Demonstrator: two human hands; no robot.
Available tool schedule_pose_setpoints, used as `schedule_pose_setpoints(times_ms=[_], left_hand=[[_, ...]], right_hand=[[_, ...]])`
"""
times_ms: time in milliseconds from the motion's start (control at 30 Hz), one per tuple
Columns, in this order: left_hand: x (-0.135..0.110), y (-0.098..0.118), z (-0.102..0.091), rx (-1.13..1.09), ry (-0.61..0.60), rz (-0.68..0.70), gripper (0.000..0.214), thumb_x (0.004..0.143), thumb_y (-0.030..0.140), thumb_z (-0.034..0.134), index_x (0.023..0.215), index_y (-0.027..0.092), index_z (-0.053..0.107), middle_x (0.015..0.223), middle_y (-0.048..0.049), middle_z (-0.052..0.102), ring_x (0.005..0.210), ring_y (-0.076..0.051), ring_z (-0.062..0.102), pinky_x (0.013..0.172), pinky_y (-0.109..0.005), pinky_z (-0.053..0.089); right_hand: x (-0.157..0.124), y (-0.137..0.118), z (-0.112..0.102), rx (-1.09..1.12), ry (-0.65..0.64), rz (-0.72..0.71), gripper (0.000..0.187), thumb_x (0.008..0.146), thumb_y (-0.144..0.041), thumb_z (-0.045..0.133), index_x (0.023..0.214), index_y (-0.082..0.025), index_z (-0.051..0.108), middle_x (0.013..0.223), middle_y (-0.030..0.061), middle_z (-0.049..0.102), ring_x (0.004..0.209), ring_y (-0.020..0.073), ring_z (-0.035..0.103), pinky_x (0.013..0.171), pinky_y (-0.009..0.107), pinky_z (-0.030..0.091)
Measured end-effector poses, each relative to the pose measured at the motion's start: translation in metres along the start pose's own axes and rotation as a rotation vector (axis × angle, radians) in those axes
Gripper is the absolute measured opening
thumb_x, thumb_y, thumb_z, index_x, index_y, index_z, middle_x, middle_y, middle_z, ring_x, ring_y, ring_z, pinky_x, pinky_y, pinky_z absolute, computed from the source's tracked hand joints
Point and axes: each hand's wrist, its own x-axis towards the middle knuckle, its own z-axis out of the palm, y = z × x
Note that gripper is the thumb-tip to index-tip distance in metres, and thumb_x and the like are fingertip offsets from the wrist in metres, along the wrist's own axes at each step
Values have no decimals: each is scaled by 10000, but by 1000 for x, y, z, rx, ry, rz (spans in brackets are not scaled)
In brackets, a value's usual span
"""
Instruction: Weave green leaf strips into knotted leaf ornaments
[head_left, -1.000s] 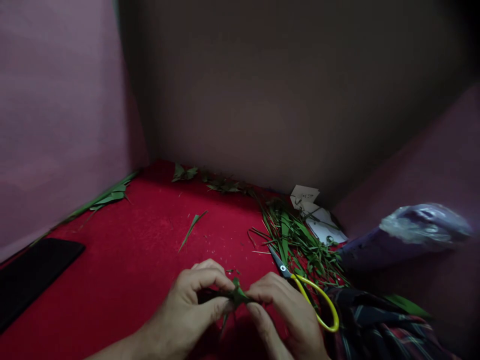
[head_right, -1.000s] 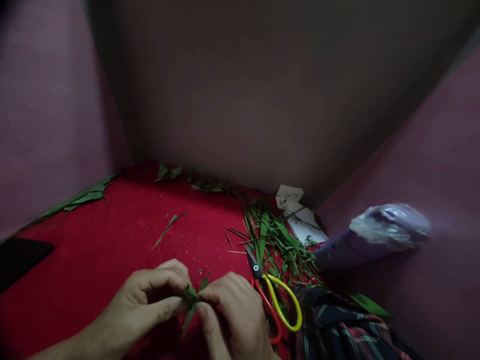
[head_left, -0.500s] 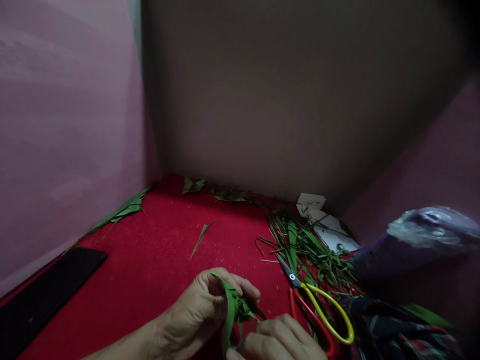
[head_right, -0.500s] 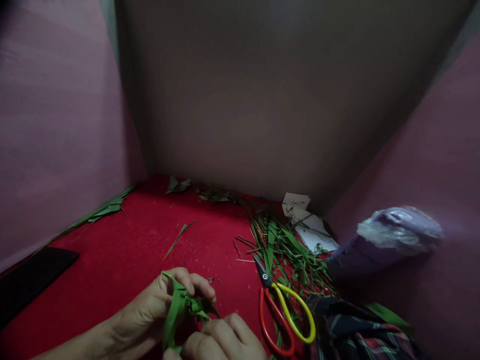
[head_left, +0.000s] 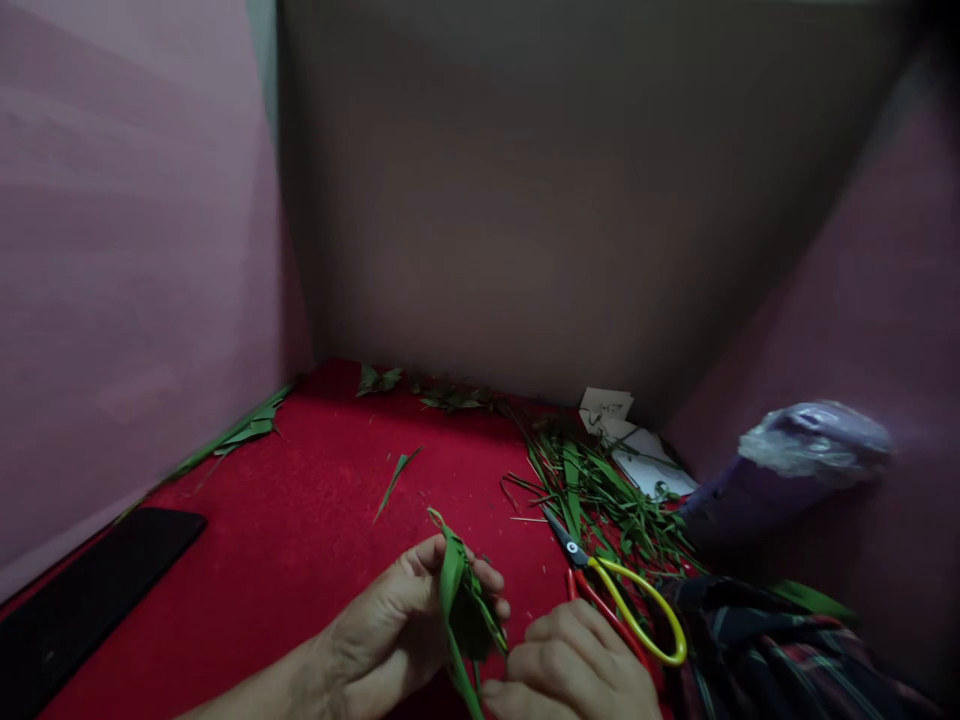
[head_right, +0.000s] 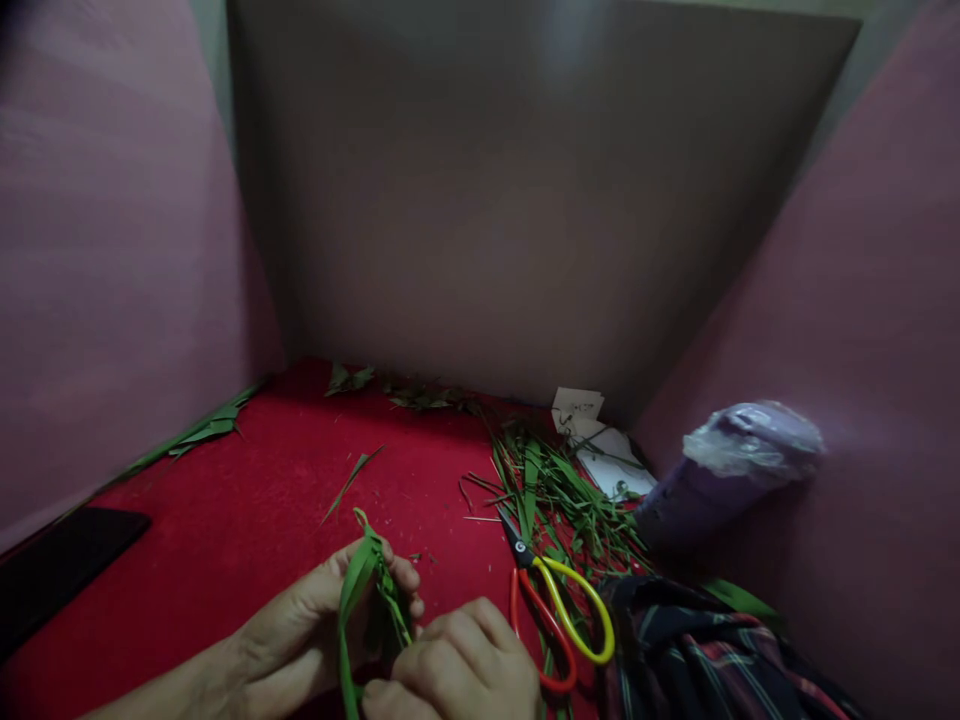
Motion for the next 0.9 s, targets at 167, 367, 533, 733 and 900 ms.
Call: schedule_pose_setpoints(times_ms=[167,367,533,733,900], left_hand=[[0,-3,0,202,85,111,107,683,147,721,766,174,658,713,-55,721,618,-176,661,610,-283,499],[-2,-2,-1,540,61,274,153,694,266,724,776,146,676,642,-19,672,550,-111,590,556,-212,446],[-4,-2,1,765,107,311,213,626,315,749,660,129,650,552,11,608,497,-81,498,496,-189,374],[-8,0,8,763,160,288,194,598,283,736,623,136,612,504,35,559,452,-71,450,460,-192,352],[-5,5,6,724,169,232,186,614,280,713,637,149,583,496,33,557,421,-85,458,434,-208,363]], right_hand=[[-1,-4,0,350,85,539,272,934,-277,389,731,-204,555,646,-3,604,576,109,554,549,216,421],[-4,2,12,685,196,918,401,927,-455,349,720,-189,565,674,1,551,648,126,514,610,232,398],[-1,5,12,773,64,921,350,862,-479,480,732,-168,570,661,-13,509,629,115,462,583,228,377],[-2,3,15,780,57,942,175,799,-321,580,740,-156,581,675,-5,555,629,116,498,589,236,408],[0,9,13,759,69,919,101,754,-260,594,756,-160,590,682,7,583,625,125,526,590,248,433]])
